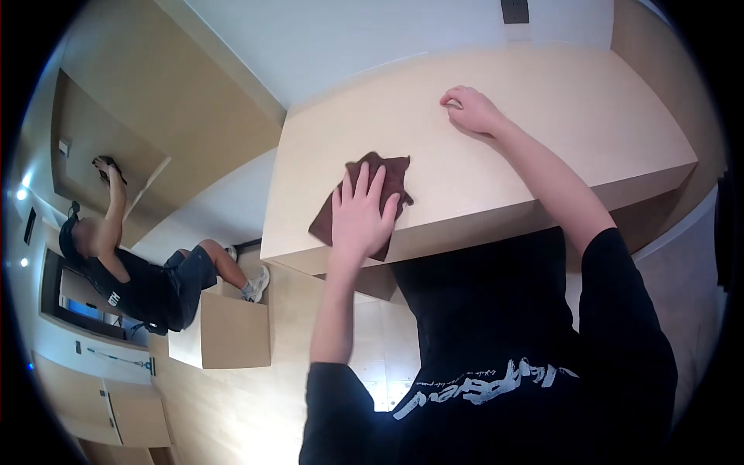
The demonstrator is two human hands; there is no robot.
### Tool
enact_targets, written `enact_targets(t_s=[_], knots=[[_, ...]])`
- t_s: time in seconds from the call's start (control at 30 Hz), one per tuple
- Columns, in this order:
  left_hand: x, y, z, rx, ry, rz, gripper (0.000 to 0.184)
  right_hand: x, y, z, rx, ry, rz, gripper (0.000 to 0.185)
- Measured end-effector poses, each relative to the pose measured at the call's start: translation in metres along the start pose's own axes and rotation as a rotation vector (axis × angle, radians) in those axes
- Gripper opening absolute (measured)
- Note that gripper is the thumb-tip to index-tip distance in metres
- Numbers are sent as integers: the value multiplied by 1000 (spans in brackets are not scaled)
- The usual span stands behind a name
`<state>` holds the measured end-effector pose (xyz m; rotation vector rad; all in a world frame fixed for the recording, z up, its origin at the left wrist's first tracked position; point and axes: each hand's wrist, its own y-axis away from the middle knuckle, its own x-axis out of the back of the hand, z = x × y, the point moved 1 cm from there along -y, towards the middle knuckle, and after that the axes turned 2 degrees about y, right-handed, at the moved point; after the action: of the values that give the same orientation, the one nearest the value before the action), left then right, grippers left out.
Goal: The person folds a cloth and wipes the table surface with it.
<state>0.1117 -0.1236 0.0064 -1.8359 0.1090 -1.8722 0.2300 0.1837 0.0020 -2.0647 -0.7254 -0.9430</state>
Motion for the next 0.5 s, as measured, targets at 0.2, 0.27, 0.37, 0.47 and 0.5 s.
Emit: enact_targets(t_s=[0.2, 0.27, 0.37, 0.47, 0.5], knots=[[-35, -104, -69, -15, -23, -222, 54, 1, 3, -2, 28, -14, -3, 30], [-34, -141, -91, 336, -49, -306, 66, 1, 8, -6, 23, -26, 10, 29], [-48, -162, -79, 614, -129, -282, 71, 4, 7, -6, 23, -18, 34, 29], [-47, -146, -57, 449, -65, -303, 73, 1, 13, -7, -2, -5, 28, 29], [-45, -139, -53, 339, -40, -298, 73, 2, 12, -9, -11, -3, 35, 28]])
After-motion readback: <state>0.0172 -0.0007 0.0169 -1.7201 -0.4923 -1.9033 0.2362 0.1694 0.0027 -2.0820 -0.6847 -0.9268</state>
